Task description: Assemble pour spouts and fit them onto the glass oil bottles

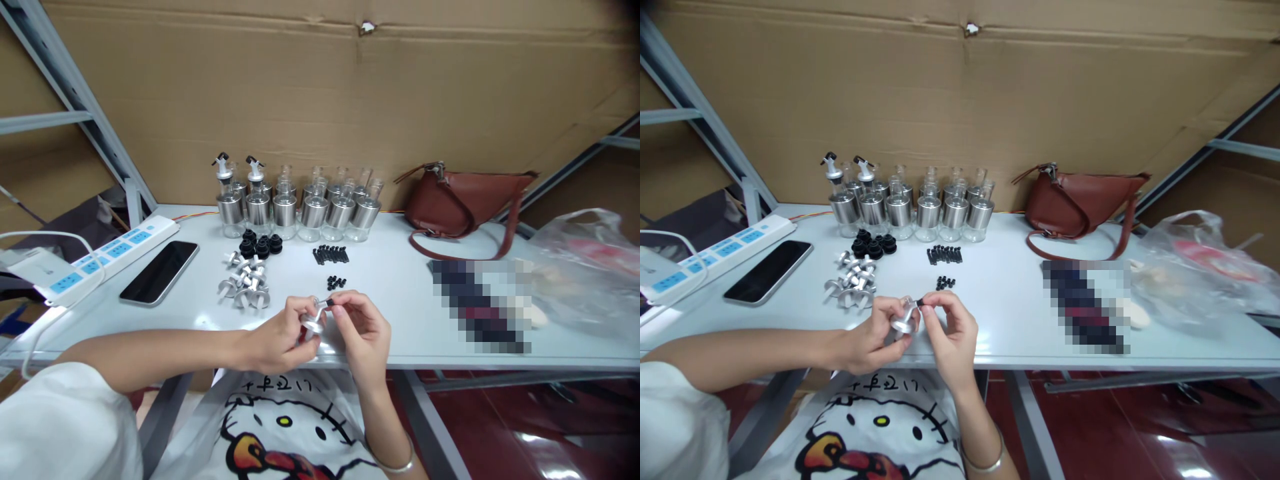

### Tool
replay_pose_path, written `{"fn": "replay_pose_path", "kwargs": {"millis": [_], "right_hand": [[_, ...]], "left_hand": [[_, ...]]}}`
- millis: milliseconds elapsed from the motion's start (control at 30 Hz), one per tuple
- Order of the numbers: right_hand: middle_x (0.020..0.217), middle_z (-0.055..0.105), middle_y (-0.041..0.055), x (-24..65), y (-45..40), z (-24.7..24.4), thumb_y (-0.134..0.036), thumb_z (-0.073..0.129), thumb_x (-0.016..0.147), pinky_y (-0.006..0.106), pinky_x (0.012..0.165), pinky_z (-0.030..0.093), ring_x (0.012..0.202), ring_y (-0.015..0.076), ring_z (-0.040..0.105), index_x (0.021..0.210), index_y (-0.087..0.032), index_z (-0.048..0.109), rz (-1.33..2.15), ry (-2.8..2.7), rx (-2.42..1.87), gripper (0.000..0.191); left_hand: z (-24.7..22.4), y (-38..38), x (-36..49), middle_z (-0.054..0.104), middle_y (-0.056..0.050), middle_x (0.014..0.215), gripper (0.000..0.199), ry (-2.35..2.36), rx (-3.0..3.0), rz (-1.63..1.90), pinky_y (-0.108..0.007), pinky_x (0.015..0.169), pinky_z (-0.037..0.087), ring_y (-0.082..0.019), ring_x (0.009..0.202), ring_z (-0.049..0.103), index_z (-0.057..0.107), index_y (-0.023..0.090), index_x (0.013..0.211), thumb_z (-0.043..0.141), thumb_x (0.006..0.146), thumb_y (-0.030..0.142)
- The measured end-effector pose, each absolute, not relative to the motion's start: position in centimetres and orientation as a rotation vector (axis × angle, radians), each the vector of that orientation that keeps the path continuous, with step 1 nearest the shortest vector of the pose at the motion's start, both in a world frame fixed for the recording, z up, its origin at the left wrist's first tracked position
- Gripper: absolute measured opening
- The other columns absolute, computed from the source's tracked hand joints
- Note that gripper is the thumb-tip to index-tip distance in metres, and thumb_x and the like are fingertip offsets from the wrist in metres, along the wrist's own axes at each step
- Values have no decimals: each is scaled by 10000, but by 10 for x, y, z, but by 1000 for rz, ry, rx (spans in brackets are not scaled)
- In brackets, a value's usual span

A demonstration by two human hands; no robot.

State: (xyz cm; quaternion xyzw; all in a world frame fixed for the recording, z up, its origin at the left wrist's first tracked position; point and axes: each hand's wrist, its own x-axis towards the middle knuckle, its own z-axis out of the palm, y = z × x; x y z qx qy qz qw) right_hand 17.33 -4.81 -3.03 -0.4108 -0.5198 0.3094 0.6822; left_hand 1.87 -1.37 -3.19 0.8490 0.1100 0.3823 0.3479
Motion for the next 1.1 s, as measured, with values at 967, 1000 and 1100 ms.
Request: {"fn": "replay_pose_path", "kwargs": {"millis": [967, 1000, 1100], "right_hand": [[672, 559, -32, 175, -46, -29, -234, 589, 907, 241, 598, 418, 618, 115, 534, 748, -213, 530, 825, -1243, -793, 171], [675, 560, -31, 176, -46, -29, -232, 587, 908, 243, 598, 417, 621, 117, 533, 751, -214, 531, 828, -1250, -790, 168], [703, 564, -22, 178, -46, -31, -230, 586, 909, 251, 603, 417, 648, 125, 531, 764, -215, 544, 837, -1275, -782, 153]], "left_hand": [[-28, -17, 19, 421, 27, 822, 200, 316, 2433, 997, -226, 567, 429, -96, 606, 436, 232, 249, 1067, 392, 993, 345], [-29, -17, 19, 420, 28, 819, 197, 320, 2439, 1003, -224, 559, 426, -94, 597, 428, 233, 249, 1062, 391, 992, 342], [-31, -16, 18, 408, 37, 808, 184, 329, 2436, 1000, -217, 535, 409, -79, 557, 385, 233, 250, 1045, 394, 984, 313]]}}
